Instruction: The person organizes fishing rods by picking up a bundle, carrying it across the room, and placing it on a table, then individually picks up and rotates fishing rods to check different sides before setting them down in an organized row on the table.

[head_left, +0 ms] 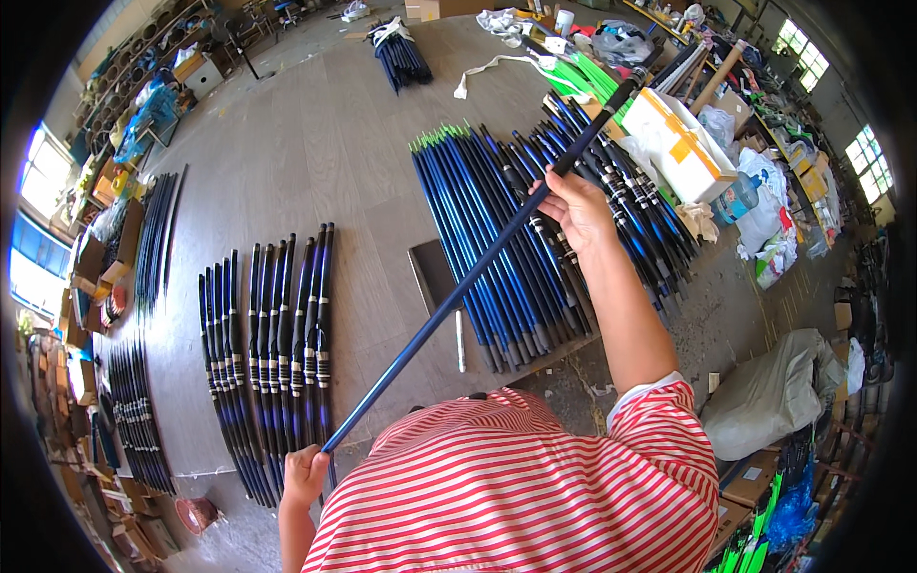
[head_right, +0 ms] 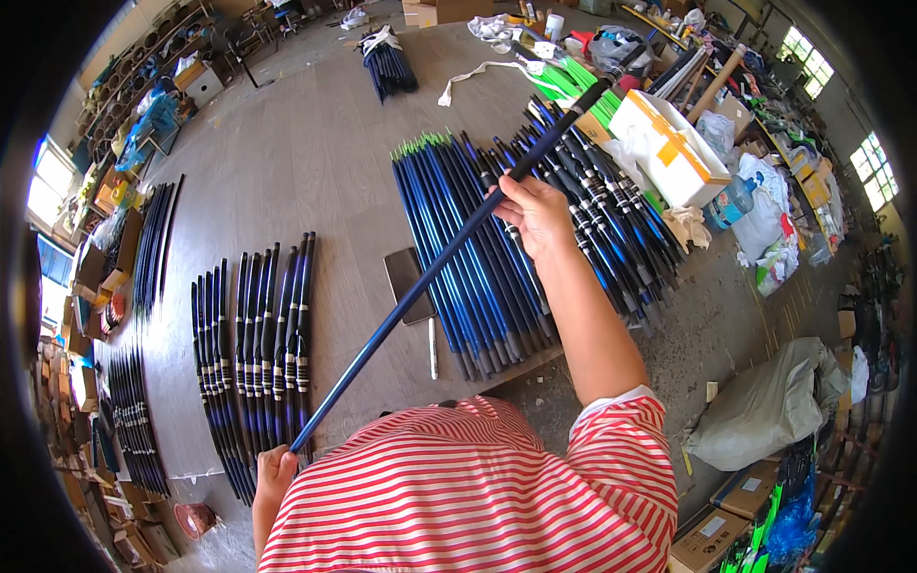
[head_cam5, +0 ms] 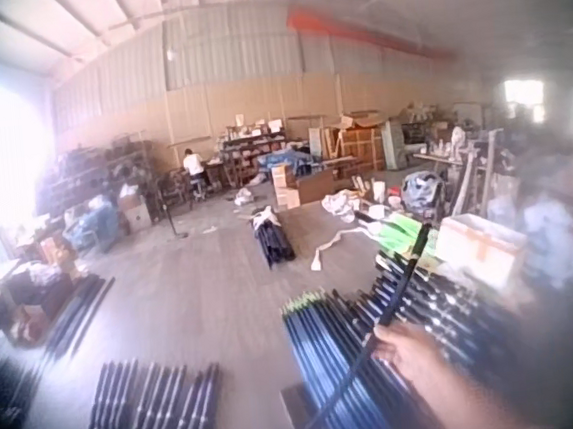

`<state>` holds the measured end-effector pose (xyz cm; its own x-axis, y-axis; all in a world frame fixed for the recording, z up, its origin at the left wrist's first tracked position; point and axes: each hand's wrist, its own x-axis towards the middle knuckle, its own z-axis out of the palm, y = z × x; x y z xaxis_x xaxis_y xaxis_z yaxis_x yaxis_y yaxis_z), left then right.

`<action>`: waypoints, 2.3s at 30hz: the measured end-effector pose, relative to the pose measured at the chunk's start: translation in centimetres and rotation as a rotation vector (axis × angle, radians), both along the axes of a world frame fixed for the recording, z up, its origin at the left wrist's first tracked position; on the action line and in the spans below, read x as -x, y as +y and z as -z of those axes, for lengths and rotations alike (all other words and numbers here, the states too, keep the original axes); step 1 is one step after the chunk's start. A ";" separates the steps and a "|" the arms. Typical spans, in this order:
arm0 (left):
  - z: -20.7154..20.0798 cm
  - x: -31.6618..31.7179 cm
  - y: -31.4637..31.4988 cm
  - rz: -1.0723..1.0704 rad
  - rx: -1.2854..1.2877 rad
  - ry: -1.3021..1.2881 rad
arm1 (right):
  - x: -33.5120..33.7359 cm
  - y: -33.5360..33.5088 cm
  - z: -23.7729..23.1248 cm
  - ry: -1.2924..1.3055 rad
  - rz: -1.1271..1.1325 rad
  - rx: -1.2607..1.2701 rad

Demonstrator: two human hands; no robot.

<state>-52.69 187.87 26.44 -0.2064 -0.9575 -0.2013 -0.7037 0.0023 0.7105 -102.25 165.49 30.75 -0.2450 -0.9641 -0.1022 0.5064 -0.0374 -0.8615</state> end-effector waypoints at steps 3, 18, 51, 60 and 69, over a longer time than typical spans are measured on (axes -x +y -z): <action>-1.7 0.2 -0.1 -0.072 0.049 -0.117 | -1.7 -0.7 0.7 -0.109 -0.041 0.003; -2.9 18.5 -8.8 -0.137 0.519 -0.821 | -19.3 0.1 0.3 -0.653 -0.043 -0.523; 2.9 14.7 -0.6 -0.438 -0.060 -0.112 | -21.1 0.0 10.4 -0.586 -0.760 -0.646; 12.1 9.3 0.8 -0.511 0.053 -0.136 | -14.1 3.2 15.8 0.444 -0.505 -0.370; 15.3 6.0 -1.6 -0.516 -0.104 -0.341 | -11.1 11.9 16.3 0.530 -0.463 -0.421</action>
<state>-58.71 186.25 11.10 0.3692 -0.8887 -0.2719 -0.7831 -0.4551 0.4239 -91.11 177.39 14.49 0.0506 -0.8861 -0.4607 -0.0866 0.4557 -0.8859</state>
